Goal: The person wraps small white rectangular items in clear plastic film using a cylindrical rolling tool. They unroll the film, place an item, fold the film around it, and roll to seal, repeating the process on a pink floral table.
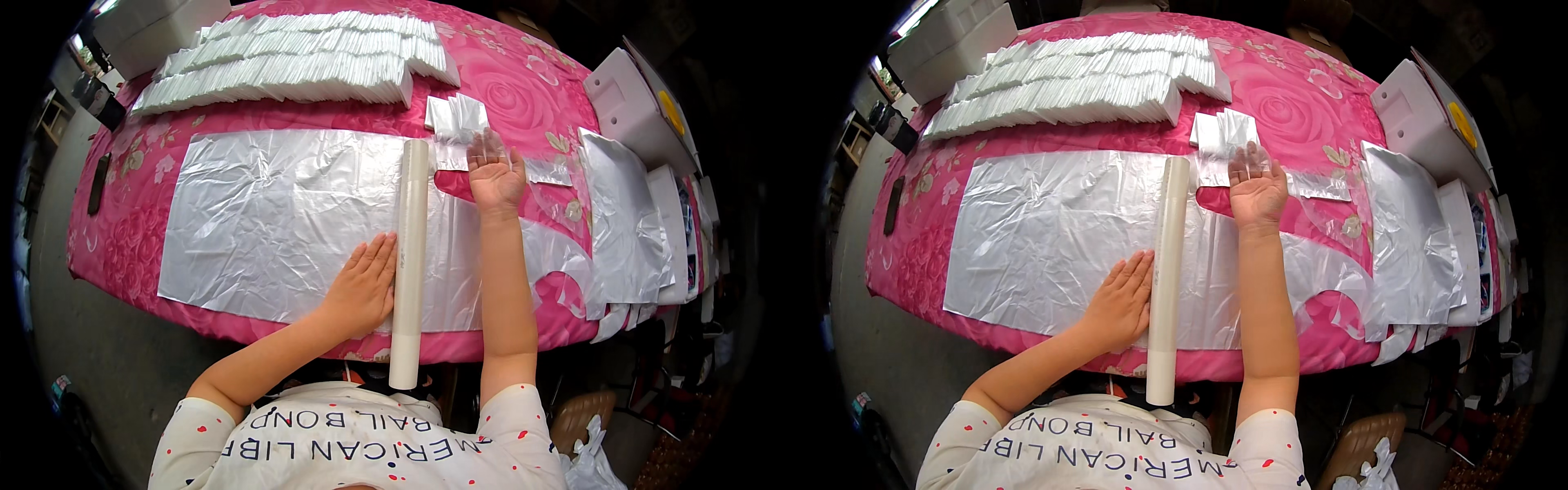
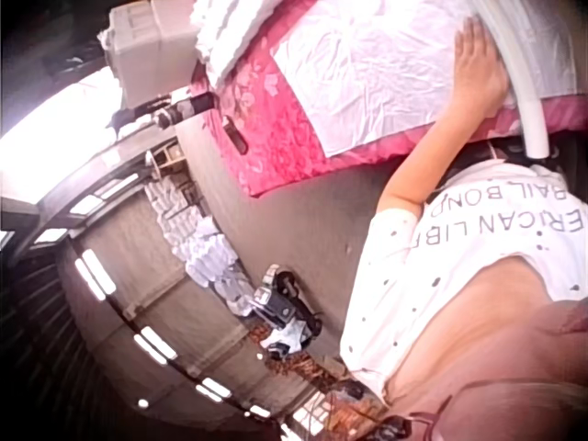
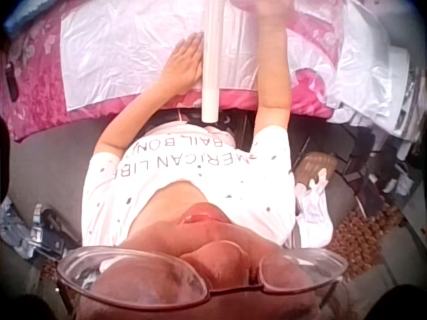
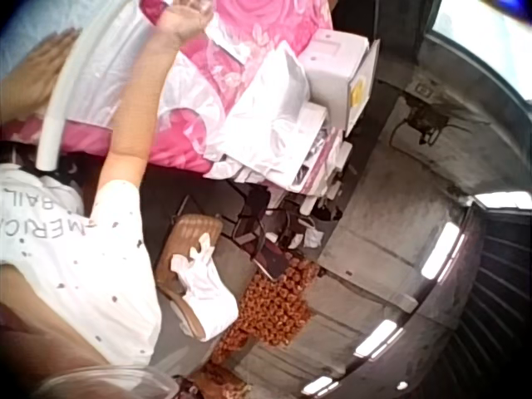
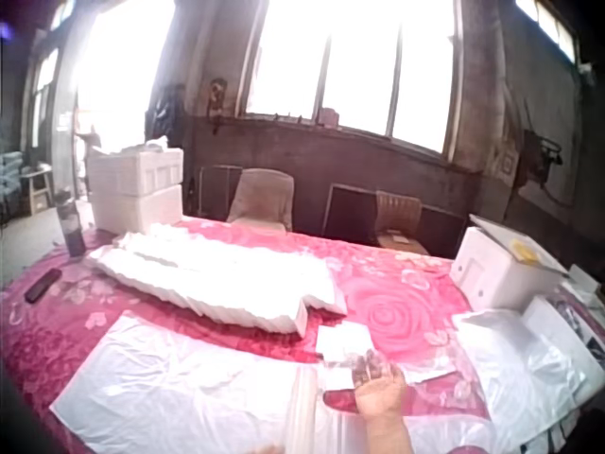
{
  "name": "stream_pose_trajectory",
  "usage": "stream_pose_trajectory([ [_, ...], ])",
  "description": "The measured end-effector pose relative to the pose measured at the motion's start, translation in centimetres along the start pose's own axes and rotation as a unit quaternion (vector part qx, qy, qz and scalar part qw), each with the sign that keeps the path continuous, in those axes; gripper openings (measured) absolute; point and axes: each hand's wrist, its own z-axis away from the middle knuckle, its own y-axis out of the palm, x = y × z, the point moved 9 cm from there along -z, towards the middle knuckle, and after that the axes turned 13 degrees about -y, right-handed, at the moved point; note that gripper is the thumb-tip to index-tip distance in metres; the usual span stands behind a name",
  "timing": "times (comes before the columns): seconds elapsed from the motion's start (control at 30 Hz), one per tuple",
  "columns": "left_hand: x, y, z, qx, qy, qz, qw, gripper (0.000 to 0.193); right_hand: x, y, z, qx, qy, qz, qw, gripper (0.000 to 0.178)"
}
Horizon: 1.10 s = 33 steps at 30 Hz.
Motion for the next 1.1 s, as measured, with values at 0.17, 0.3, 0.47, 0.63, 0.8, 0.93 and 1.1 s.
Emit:
stream_pose_trajectory([
  [0.17, -0.2, 0.0, 0.0, 0.000, -0.003, 0.013, 1.000, 0.057, 9.4, 4.6, -1.7, 0.157, -0.063, -0.012, 0.986, 0.042],
  [0.3, -0.2, 0.0, 0.0, 0.000, 0.001, 0.009, 1.000, 0.057, 3.1, 15.8, 4.5, 0.253, -0.098, 0.156, 0.950, 0.044],
  [0.47, -0.9, 0.2, -0.3, 0.046, 0.049, 0.030, 0.997, 0.057, -16.7, 17.4, 15.7, 0.431, 0.065, 0.451, 0.779, 0.037],
  [0.63, -0.9, -0.1, 0.4, -0.067, 0.059, 0.013, 0.996, 0.059, -28.5, 12.1, 22.6, 0.523, 0.018, 0.587, 0.617, 0.056],
  [0.8, -0.2, 0.6, 0.2, -0.057, 0.047, 0.009, 0.997, 0.060, -26.5, 15.3, 27.6, 0.628, -0.004, 0.585, 0.514, 0.072],
  [0.93, 0.3, -1.0, -0.2, -0.059, 0.002, 0.076, 0.995, 0.062, -16.2, 17.3, 28.1, 0.652, -0.125, 0.513, 0.544, 0.070],
  [1.1, 3.4, -5.2, -3.6, -0.062, -0.021, 0.349, 0.935, 0.057, -4.4, 12.5, 23.3, 0.548, -0.217, 0.620, 0.518, 0.056],
])
